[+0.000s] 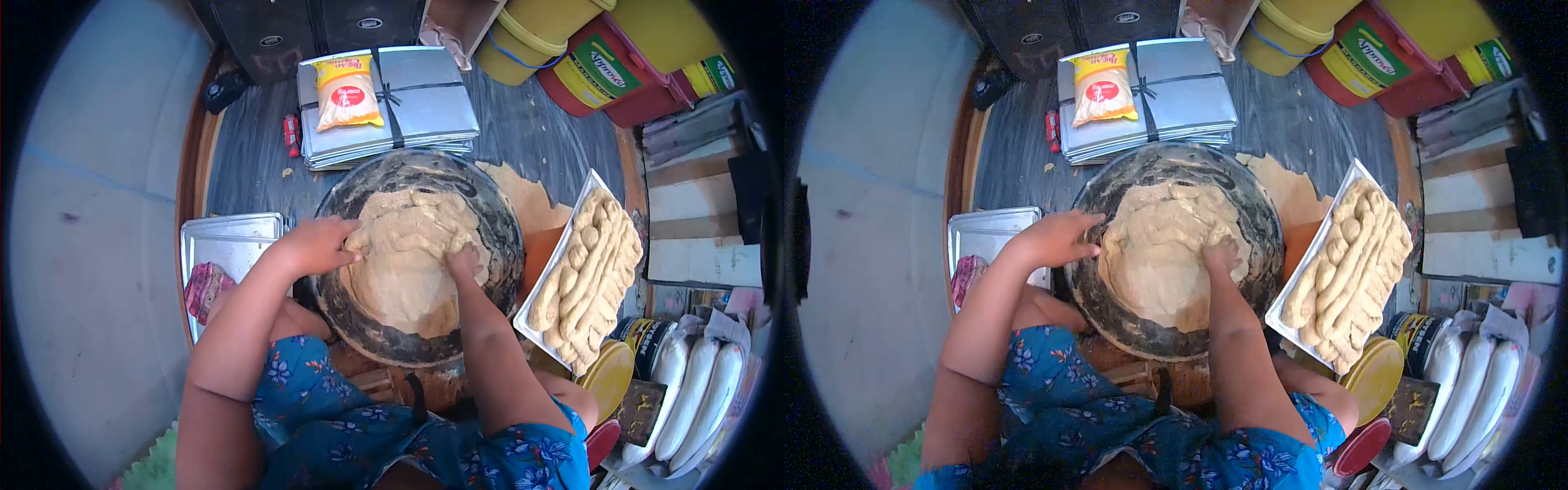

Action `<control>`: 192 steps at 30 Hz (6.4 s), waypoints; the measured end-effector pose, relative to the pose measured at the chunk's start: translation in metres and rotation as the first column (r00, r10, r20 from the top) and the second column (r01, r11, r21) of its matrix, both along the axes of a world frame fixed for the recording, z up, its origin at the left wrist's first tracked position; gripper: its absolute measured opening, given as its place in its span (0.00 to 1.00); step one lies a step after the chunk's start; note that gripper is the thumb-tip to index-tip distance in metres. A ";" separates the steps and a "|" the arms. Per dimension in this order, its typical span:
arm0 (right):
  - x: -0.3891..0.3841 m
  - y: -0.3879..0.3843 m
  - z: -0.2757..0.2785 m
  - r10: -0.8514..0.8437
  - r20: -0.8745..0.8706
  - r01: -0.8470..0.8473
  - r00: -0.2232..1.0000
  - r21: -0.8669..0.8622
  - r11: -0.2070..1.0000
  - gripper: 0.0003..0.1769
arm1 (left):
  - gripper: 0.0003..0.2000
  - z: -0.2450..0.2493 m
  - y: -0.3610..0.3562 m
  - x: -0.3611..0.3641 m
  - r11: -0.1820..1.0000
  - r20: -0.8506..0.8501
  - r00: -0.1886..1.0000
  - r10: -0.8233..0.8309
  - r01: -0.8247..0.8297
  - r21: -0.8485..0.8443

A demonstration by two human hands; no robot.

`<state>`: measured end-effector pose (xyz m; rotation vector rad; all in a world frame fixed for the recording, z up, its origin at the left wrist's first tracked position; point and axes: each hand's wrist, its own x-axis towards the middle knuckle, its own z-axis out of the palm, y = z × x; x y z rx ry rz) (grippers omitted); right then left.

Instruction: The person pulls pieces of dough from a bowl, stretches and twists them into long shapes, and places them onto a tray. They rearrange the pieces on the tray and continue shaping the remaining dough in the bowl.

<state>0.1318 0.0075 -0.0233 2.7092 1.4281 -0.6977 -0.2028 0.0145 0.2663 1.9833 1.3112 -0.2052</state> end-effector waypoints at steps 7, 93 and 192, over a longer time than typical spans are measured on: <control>0.005 0.017 -0.020 0.047 0.052 -0.047 0.998 -0.018 0.999 0.34 | 0.30 -0.014 0.016 0.007 1.000 0.001 1.000 -0.010 0.010 -0.030; -0.132 0.011 0.023 0.672 0.052 -0.663 0.738 -0.122 0.738 0.19 | 0.31 -0.031 0.037 0.010 0.995 0.043 0.995 -0.091 0.092 -0.040; -0.195 -0.082 0.097 0.653 -0.723 -0.731 0.226 0.318 0.604 0.19 | 0.32 -0.032 0.027 0.003 0.996 0.167 0.983 -0.075 0.081 -0.030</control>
